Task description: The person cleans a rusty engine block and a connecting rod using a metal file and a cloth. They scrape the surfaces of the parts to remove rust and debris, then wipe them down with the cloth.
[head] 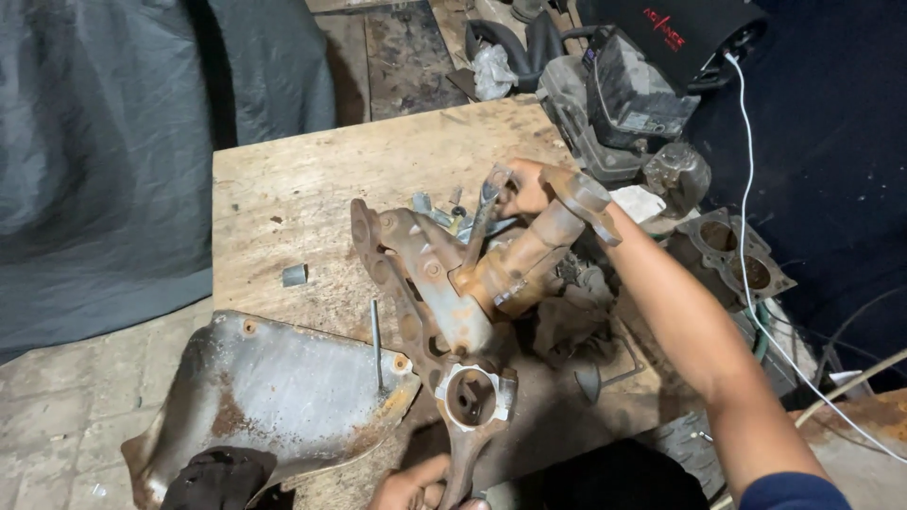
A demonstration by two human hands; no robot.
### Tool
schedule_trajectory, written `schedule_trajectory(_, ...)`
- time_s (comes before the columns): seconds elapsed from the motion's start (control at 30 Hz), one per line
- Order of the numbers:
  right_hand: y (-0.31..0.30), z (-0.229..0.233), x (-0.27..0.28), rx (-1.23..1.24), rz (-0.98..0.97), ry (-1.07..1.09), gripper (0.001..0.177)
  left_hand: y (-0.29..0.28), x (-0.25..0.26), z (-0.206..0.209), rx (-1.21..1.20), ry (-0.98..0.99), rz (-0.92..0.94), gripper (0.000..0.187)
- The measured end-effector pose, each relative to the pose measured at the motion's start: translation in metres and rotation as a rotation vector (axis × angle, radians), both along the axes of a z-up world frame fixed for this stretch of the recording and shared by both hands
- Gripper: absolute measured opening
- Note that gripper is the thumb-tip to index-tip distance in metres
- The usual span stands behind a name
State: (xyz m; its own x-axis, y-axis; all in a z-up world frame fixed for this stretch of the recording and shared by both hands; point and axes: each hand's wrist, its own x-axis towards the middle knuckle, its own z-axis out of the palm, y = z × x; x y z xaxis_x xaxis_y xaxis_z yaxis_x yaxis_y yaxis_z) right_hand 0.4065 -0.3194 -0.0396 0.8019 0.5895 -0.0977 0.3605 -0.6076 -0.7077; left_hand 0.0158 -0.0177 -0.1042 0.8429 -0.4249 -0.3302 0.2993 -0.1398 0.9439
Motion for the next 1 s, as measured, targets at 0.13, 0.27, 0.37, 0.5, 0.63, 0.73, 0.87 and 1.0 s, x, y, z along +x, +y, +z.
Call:
schedule_trajectory(0.13,-0.007,-0.012,-0.016,0.204,0.018,-0.048,0.015,-0.002,-0.002,0.026,-0.100,0.065,0.060,0.038)
schedule_trajectory(0.27,-0.037,-0.028,-0.013,0.319,0.026,-0.271,0.013,-0.006,-0.007,0.055,-0.033,0.097,0.054,0.040)
schedule_trajectory(0.37,-0.087,-0.070,0.019,0.976,0.349,0.484,0.051,-0.006,-0.009,0.061,0.005,0.153,0.009,0.040)
schedule_trajectory(0.5,-0.081,-0.036,-0.049,1.119,-0.518,0.341,0.026,-0.002,-0.011,0.075,0.166,-0.041,-0.058,0.035)
schedule_trajectory(0.63,-0.058,-0.016,-0.085,1.399,-0.578,0.388,0.060,-0.001,-0.014,0.073,0.319,-0.152,-0.080,0.024)
schedule_trajectory(0.73,-0.023,-0.016,-0.116,1.610,-0.578,0.434,0.067,-0.001,-0.018,0.073,0.338,-0.249,-0.104,0.035)
schedule_trajectory(0.87,0.002,-0.005,-0.138,1.524,-0.133,0.217,0.083,-0.005,-0.024,0.075,0.425,-0.157,-0.081,0.035)
schedule_trajectory(1.0,0.009,-0.007,-0.145,1.611,-0.335,0.163,0.075,0.002,-0.030,0.077,0.434,-0.131,-0.063,0.042)
